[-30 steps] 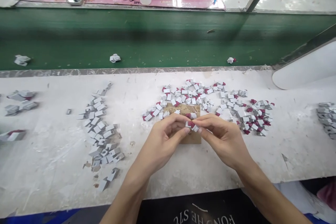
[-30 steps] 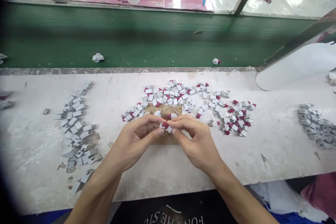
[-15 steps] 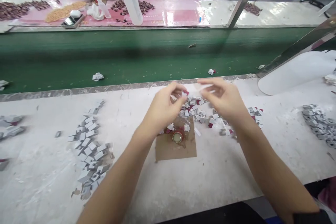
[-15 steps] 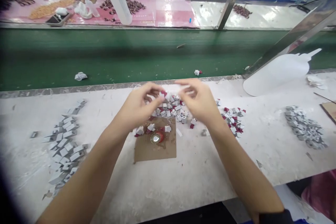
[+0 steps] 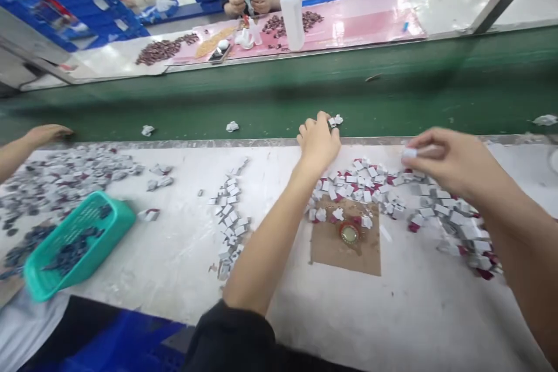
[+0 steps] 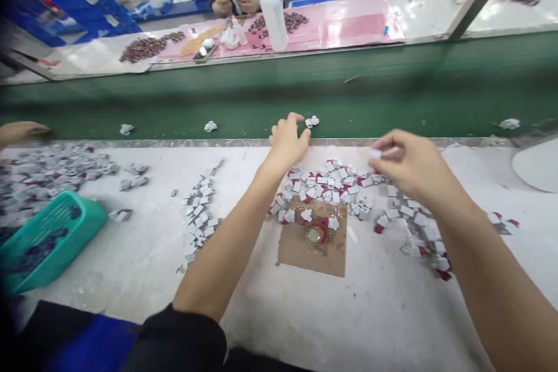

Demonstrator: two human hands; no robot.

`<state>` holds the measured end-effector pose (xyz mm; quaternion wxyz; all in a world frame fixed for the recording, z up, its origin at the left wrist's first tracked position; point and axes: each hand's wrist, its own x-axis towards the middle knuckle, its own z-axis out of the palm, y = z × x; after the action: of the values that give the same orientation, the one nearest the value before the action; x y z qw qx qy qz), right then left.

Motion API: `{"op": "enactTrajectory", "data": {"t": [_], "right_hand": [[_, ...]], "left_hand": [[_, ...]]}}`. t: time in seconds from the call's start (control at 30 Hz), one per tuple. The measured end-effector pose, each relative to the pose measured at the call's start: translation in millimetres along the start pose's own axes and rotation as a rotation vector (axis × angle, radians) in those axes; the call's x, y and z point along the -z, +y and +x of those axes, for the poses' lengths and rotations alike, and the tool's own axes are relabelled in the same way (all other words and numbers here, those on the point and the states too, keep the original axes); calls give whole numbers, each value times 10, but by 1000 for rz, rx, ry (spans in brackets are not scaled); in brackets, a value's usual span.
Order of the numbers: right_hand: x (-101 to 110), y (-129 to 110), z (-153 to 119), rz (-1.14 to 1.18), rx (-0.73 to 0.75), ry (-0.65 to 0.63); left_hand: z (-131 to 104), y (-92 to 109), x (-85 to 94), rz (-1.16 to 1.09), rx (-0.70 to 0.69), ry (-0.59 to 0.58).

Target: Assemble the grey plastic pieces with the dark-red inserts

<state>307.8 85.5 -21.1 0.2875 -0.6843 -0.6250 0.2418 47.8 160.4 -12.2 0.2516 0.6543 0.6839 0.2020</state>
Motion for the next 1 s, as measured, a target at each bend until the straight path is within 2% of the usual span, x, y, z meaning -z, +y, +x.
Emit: {"op": "enactTrajectory", "data": {"t": [0.1, 0.13, 0.17, 0.23, 0.33, 0.4, 0.47, 0.53, 0.63, 0.77, 0.87, 1.0], "right_hand": [[-28, 42, -736, 64, 143, -122], [-55, 48, -970, 86, 182, -115], [-86, 50, -1185, 115, 184, -119], [-151, 50, -1534, 172, 135, -109], [-218, 71, -1832, 212, 32, -78], [-226, 106, -1909, 171, 39, -59], [-212, 149, -1934, 88, 81, -30], [-187, 177, -1941, 28, 94, -10], [-172, 123, -1945, 45, 9, -15], [-279, -180, -1902, 199, -66, 8], [-430, -452, -1820, 282, 37, 12], [-577, -632, -1708, 247, 191, -23]], "left_hand": [[-772, -266, 331, 45, -130, -40], [-1026, -397, 444, 82, -146, -37], [-1254, -546, 550, 137, -125, -27], [-1595, -870, 722, 283, 9, 26], [-1811, -1313, 858, 455, 216, 64], [-1823, -1514, 882, 503, 262, 74], [-1792, -1627, 878, 515, 246, 107], [-1758, -1665, 867, 502, 216, 159], [-1741, -1610, 843, 383, 157, 200], [-1824, -1399, 720, 66, 146, 71], [-1926, -1261, 544, -90, 104, -12], [-2011, -1237, 350, -155, 65, 4]]}}
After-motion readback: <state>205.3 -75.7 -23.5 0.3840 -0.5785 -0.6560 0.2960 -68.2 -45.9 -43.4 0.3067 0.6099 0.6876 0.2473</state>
